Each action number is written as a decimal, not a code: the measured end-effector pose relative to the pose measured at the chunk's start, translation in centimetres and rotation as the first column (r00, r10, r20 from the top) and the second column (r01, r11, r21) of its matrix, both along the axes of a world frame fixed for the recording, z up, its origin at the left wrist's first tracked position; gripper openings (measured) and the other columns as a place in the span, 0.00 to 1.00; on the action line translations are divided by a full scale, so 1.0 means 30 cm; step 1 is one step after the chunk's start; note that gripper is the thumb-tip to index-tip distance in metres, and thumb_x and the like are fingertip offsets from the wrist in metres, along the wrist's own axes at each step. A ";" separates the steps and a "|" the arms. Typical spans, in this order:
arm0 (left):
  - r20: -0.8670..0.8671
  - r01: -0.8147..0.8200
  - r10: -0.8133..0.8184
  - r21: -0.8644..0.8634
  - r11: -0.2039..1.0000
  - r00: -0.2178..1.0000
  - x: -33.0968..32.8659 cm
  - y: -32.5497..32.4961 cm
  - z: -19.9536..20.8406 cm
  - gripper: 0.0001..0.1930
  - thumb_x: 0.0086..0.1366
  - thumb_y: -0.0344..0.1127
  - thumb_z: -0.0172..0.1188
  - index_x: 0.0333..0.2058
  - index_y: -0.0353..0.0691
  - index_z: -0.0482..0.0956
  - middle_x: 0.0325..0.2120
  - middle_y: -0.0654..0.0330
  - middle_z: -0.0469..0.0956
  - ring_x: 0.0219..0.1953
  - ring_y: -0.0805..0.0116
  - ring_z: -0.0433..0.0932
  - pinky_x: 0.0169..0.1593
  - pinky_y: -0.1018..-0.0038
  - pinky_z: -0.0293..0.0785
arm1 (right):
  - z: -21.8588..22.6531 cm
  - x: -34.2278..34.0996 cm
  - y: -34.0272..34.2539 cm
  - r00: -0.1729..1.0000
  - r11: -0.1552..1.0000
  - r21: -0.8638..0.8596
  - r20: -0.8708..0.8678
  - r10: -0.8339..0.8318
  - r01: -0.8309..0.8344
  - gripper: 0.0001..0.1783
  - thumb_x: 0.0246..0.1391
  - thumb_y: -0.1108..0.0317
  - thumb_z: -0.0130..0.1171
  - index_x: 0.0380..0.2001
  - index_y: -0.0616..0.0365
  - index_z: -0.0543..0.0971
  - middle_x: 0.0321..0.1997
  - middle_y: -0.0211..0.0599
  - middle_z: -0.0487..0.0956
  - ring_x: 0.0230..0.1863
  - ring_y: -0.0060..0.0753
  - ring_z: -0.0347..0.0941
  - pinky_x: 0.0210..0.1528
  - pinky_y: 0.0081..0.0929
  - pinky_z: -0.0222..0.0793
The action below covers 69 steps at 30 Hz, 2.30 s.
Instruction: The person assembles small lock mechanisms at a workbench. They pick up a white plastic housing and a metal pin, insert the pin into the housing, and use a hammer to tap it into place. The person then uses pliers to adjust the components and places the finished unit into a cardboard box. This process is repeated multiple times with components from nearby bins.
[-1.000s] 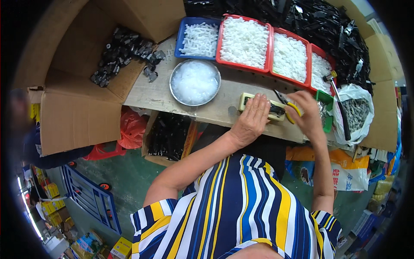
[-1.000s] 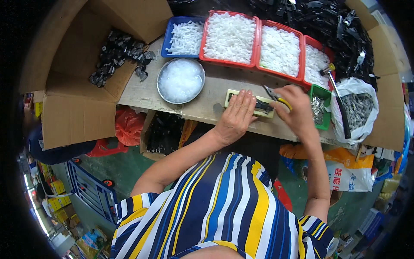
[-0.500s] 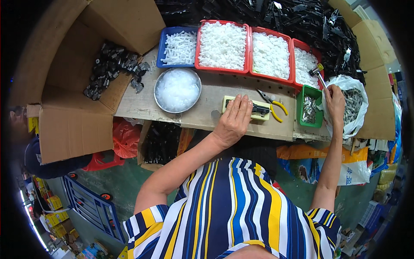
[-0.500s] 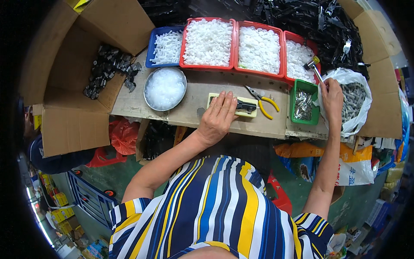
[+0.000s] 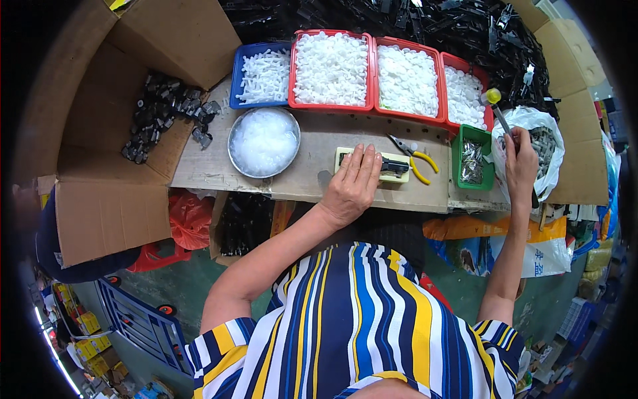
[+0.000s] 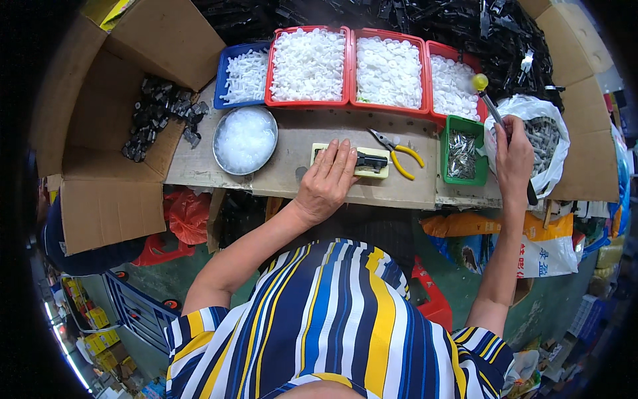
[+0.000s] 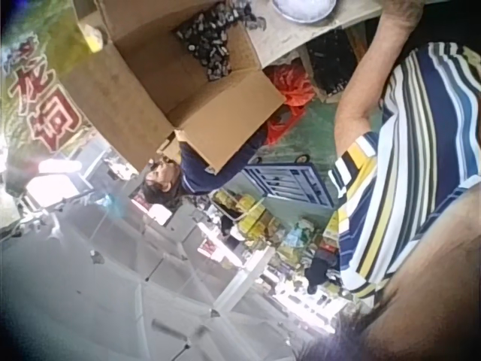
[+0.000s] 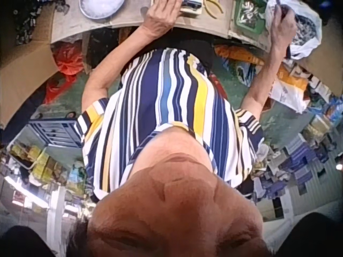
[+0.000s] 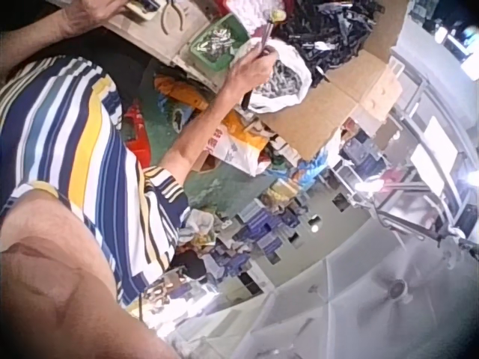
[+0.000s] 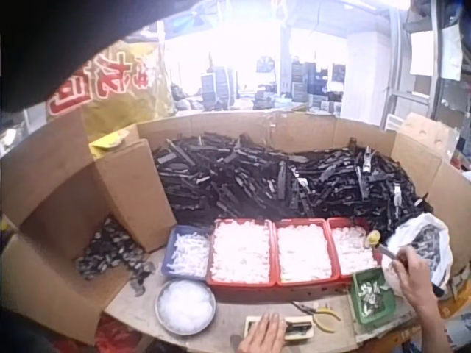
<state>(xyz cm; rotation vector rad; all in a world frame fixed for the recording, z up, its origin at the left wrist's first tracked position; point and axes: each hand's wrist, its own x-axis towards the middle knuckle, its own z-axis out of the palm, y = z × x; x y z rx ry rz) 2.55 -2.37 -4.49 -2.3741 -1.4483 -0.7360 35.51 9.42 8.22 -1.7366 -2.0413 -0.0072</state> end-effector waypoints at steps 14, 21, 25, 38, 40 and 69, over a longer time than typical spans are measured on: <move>-0.033 0.003 -0.003 -0.004 1.000 0.999 -0.008 0.000 -0.006 0.26 0.61 0.41 0.62 0.54 0.27 0.76 0.56 0.41 0.75 0.57 0.44 0.76 0.59 0.58 0.74 | -0.070 -0.270 -0.323 0.905 0.896 -0.143 -0.142 0.402 -0.420 0.09 0.62 0.74 0.56 0.44 0.64 0.74 0.37 0.54 0.79 0.36 0.60 0.77 0.38 0.47 0.72; -0.036 -0.001 0.001 -0.008 1.000 0.999 -0.001 0.009 -0.001 0.27 0.61 0.41 0.62 0.54 0.28 0.76 0.55 0.42 0.76 0.57 0.45 0.76 0.59 0.58 0.74 | -0.131 -0.282 -0.330 0.904 0.827 -0.394 -0.026 0.427 -0.401 0.13 0.59 0.76 0.58 0.48 0.63 0.76 0.43 0.54 0.81 0.39 0.58 0.80 0.39 0.44 0.75; -0.039 0.001 -0.001 -0.020 1.000 0.999 -0.008 -0.005 0.001 0.26 0.61 0.40 0.62 0.53 0.28 0.76 0.54 0.42 0.76 0.56 0.45 0.77 0.58 0.59 0.74 | -0.070 -0.298 -0.346 0.879 0.896 0.002 -0.193 0.437 -0.445 0.13 0.60 0.75 0.58 0.47 0.64 0.76 0.42 0.55 0.81 0.39 0.57 0.80 0.38 0.44 0.75; -0.009 0.007 -0.007 -0.027 1.000 1.000 -0.002 0.005 0.011 0.26 0.58 0.38 0.64 0.53 0.27 0.75 0.54 0.42 0.76 0.57 0.45 0.76 0.58 0.58 0.74 | -0.155 -0.272 -0.345 0.914 0.866 -0.306 -0.039 0.403 -0.395 0.17 0.64 0.69 0.54 0.54 0.59 0.70 0.35 0.54 0.80 0.33 0.61 0.78 0.34 0.52 0.72; 0.032 0.010 -0.008 -0.056 0.998 0.999 0.001 0.006 0.016 0.27 0.58 0.38 0.65 0.53 0.27 0.75 0.55 0.42 0.75 0.58 0.45 0.75 0.59 0.57 0.73 | -0.146 -0.277 -0.340 0.921 0.870 -0.320 -0.024 0.389 -0.375 0.15 0.65 0.69 0.53 0.53 0.58 0.69 0.33 0.54 0.79 0.32 0.62 0.77 0.33 0.54 0.71; 0.211 0.162 -0.148 -0.053 0.985 0.966 0.035 -0.064 0.023 0.25 0.57 0.30 0.65 0.51 0.22 0.74 0.50 0.41 0.75 0.56 0.46 0.75 0.62 0.62 0.71 | -0.120 -0.433 -0.258 0.812 0.795 -0.231 0.032 0.582 -0.561 0.21 0.58 0.71 0.60 0.56 0.56 0.75 0.30 0.45 0.79 0.30 0.51 0.79 0.31 0.44 0.73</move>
